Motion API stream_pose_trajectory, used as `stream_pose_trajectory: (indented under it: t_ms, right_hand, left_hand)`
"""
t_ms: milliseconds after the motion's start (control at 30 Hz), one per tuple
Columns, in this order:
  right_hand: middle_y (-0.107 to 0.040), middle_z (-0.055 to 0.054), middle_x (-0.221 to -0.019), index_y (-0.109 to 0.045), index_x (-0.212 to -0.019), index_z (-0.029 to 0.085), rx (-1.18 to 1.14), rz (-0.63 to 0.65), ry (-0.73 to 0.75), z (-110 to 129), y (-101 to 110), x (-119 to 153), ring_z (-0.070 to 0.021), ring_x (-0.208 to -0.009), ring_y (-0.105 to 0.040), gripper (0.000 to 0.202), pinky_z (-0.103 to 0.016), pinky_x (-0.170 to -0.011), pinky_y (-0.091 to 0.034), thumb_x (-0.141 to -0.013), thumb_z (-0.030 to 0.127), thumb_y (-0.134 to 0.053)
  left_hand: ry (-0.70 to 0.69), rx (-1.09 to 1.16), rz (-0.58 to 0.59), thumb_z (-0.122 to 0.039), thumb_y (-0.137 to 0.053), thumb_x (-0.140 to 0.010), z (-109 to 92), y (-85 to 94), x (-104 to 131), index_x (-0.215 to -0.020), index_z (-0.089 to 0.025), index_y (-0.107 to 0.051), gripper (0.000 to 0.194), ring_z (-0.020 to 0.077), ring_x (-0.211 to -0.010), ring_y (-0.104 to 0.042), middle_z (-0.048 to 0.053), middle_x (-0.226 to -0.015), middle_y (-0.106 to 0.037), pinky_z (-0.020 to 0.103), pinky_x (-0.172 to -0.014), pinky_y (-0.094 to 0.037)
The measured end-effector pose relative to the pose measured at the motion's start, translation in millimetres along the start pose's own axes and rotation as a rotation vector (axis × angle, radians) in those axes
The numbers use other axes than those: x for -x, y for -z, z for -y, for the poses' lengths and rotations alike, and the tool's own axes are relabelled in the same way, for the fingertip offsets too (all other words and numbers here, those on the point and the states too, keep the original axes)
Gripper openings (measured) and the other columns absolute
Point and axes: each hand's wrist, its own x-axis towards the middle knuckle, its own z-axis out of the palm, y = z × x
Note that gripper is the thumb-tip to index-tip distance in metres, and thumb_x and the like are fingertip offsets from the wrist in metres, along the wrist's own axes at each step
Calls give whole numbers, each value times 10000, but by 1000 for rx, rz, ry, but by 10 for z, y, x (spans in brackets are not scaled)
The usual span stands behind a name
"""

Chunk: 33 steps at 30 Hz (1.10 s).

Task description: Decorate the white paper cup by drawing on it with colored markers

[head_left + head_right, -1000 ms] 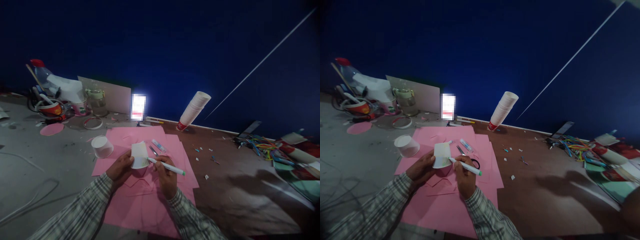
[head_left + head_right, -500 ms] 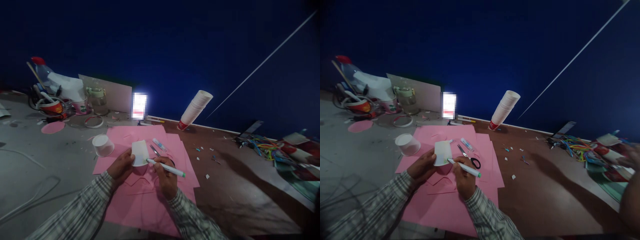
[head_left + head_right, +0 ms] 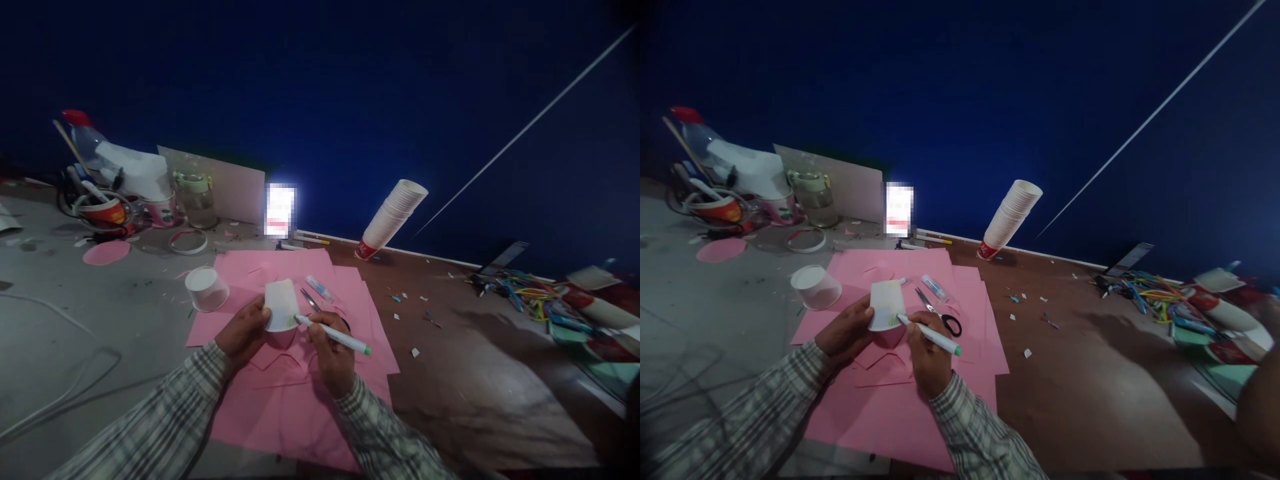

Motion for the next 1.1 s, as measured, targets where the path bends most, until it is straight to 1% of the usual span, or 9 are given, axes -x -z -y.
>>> stream_pose_trajectory:
  t_ms: [167,233,333,500,633,767,933,1100]
  right_hand:
    - [-708,-24,-765,-752,-955,237,16,-27,63,-62,-19,17,-189,-652,-655,175,-325,-640,-554,-994,373,-648]
    - [-697,-21,-755,-752,-953,235,17,-30,63,-79,-26,23,-186,-645,-646,185,-322,-638,-552,-998,376,-642]
    - [-680,-19,-737,-751,-937,222,15,-32,29,-58,-27,18,-179,-623,-631,211,-307,-604,-546,-989,400,-649]
    - [-633,0,-669,-718,-907,212,-64,-33,-53,28,-19,-16,-151,-538,-584,251,-264,-502,-500,-981,442,-652]
    - [-618,13,-641,-699,-896,218,-88,-28,-75,63,-26,-38,-144,-521,-571,256,-254,-482,-490,-972,460,-662]
    - [-609,20,-626,-678,-890,227,-104,-52,-76,71,-38,-58,-145,-513,-558,249,-256,-478,-482,-966,464,-668]
    - [-615,18,-633,-693,-906,225,-67,-37,-72,71,-22,-74,-141,-509,-532,232,-260,-484,-472,-964,449,-671]
    - [-621,9,-667,-714,-909,220,-40,-30,-46,41,-20,-54,-152,-563,-569,223,-267,-534,-497,-973,428,-663]
  left_hand:
    - [2,-13,6,-367,-880,-857,-5,-21,-1,-1349,-139,-717,567,286,-1064,-747,159,-1192,-791,348,-962,-566]
    - [2,-14,3,-370,-883,-855,-7,-23,-2,-1351,-137,-717,573,282,-1053,-746,156,-1182,-792,349,-957,-563]
    - [7,-3,2,-356,-886,-854,-7,-15,-6,-1358,-139,-717,574,271,-1044,-744,155,-1184,-793,344,-951,-561]
    - [2,32,-4,-336,-893,-848,-1,-8,-9,-1341,-140,-730,555,256,-1056,-744,147,-1186,-796,335,-967,-566]
    - [8,18,-21,-342,-898,-840,-6,-21,-5,-1338,-146,-732,560,256,-1062,-748,146,-1197,-799,328,-964,-571]
    - [3,11,-12,-358,-898,-838,-6,-24,1,-1323,-151,-742,549,256,-1062,-749,133,-1181,-804,331,-974,-572]
    - [6,6,-4,-353,-891,-846,0,-20,1,-1323,-137,-737,546,272,-1065,-753,153,-1187,-802,350,-985,-571]
    - [-1,17,25,-354,-886,-851,-1,-23,-3,-1322,-149,-740,534,262,-1065,-752,145,-1188,-801,341,-984,-577]
